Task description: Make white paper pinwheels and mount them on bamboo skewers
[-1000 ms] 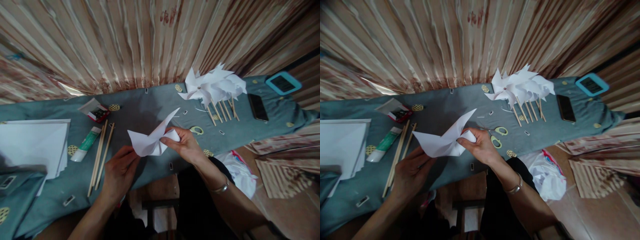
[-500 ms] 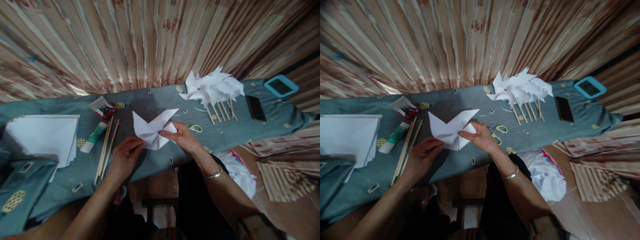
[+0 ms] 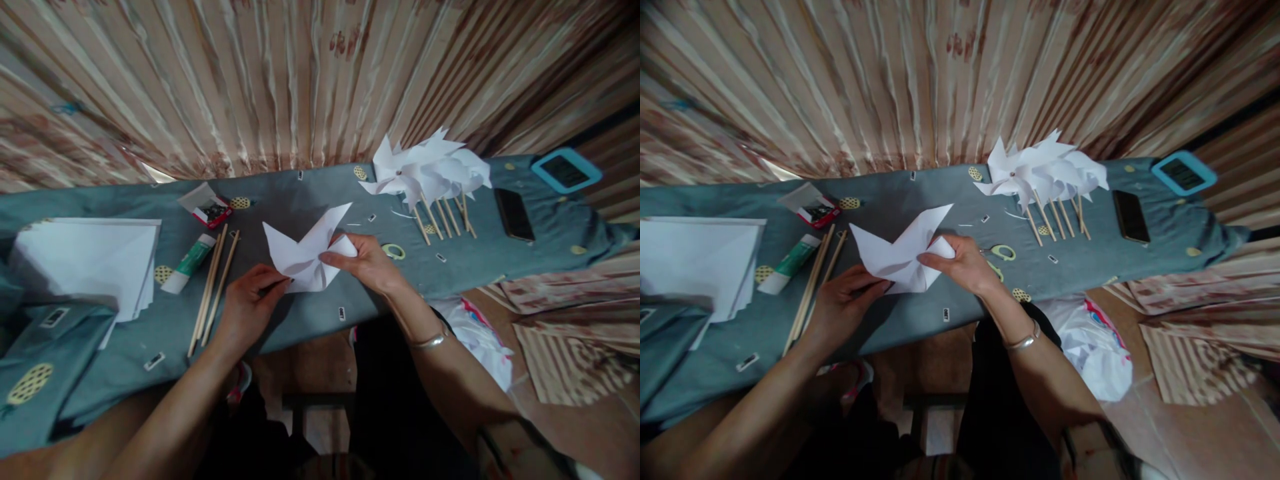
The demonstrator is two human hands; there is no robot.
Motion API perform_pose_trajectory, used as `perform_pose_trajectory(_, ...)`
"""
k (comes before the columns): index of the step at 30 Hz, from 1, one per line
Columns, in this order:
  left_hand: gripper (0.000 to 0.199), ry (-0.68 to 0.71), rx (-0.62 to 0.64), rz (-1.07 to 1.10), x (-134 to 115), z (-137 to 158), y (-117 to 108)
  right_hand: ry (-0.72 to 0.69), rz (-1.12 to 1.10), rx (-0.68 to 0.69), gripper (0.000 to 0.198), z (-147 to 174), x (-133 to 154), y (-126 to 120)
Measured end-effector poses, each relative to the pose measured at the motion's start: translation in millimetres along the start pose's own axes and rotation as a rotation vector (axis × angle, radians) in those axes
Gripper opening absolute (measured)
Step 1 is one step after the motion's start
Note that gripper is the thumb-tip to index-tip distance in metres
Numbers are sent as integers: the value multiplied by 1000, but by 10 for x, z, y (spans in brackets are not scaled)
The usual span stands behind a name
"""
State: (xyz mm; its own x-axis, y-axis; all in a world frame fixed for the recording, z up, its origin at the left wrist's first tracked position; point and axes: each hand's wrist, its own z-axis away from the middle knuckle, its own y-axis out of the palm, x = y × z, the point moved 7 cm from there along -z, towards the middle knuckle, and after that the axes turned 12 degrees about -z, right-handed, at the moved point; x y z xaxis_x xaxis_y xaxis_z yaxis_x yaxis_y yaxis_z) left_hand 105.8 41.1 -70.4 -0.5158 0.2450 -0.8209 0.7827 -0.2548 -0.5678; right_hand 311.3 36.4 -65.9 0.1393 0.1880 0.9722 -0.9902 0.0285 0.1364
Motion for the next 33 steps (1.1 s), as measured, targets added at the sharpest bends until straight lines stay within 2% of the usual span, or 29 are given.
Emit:
perform_pose_trajectory(5, 16, -15, 32, 86, -79, 61, 24, -77, 84, 33, 30, 110, 182, -39)
perform_pose_trajectory(12, 13, -39, -11, 217, -255, 165, 61, -113, 142, 53, 31, 233, 431, -67)
perform_pose_trajectory(16, 9, -65, -6, 231, -369, 159, -15, -121, 220, 144, 32, 176, 617, 15)
perform_pose_trajectory(20, 12, -188, -44, 353, -349, 297, -80, -50, 312, 250, 37, 114, 726, 174)
perform_pose_trajectory(24, 16, -284, -104, 461, -261, 761, 28, 105, 402, 393, 37, 224, 564, 376)
perform_pose_trajectory(29, 22, -589, -160, 729, 1, 1448, 426, 226, 603, 555, 24, 453, 183, 590)
perform_pose_trajectory(33, 29, -752, -228, 870, 157, 1610, 636, 227, 789, 625, 16, 399, 24, 726)
